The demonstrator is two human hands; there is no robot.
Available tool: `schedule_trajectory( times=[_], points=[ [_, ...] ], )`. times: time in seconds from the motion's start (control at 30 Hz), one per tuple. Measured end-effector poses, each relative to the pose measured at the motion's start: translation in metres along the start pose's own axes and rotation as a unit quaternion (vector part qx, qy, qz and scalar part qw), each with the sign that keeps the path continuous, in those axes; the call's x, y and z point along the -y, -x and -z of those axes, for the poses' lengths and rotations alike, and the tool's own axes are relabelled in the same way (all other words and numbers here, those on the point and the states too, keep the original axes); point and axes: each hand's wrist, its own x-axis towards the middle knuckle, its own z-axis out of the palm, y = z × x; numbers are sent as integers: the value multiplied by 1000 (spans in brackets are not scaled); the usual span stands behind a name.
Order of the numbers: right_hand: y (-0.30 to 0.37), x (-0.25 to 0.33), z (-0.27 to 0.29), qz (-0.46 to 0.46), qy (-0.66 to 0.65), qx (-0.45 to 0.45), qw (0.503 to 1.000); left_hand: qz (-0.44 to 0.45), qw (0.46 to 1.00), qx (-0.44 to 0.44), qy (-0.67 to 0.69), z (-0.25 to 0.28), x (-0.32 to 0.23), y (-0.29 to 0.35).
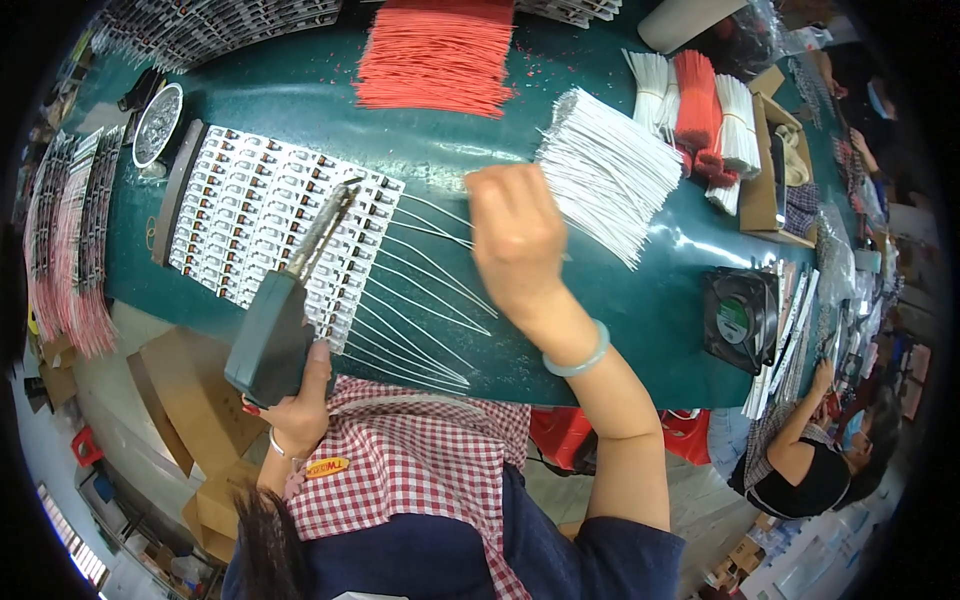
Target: The person places a circuit board panel on the workbench, then solders white wires and red wires onto the board terminals using a soldering gun.
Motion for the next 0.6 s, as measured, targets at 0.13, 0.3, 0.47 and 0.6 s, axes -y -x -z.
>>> schedule_trajectory(
  times=[0.13, 0.3, 0.47, 0.6],
  points=[
    [11, -40, 38, -28, 86, -24, 996, 8, 1000, 14, 12, 7, 16, 9],
    [23, -70, 45, -27, 109, -26, 993, 30, 999, 4, 35, 7, 27, 14],
    [15, -77, 45, 2, 120, -29, 992, 13, 1000, 2, 22, 12, 36, 22],
    [3, -79, 45, -3, 133, -68, 989, 65, 994, -45, 75, 15, 27, 24]
  ],
)
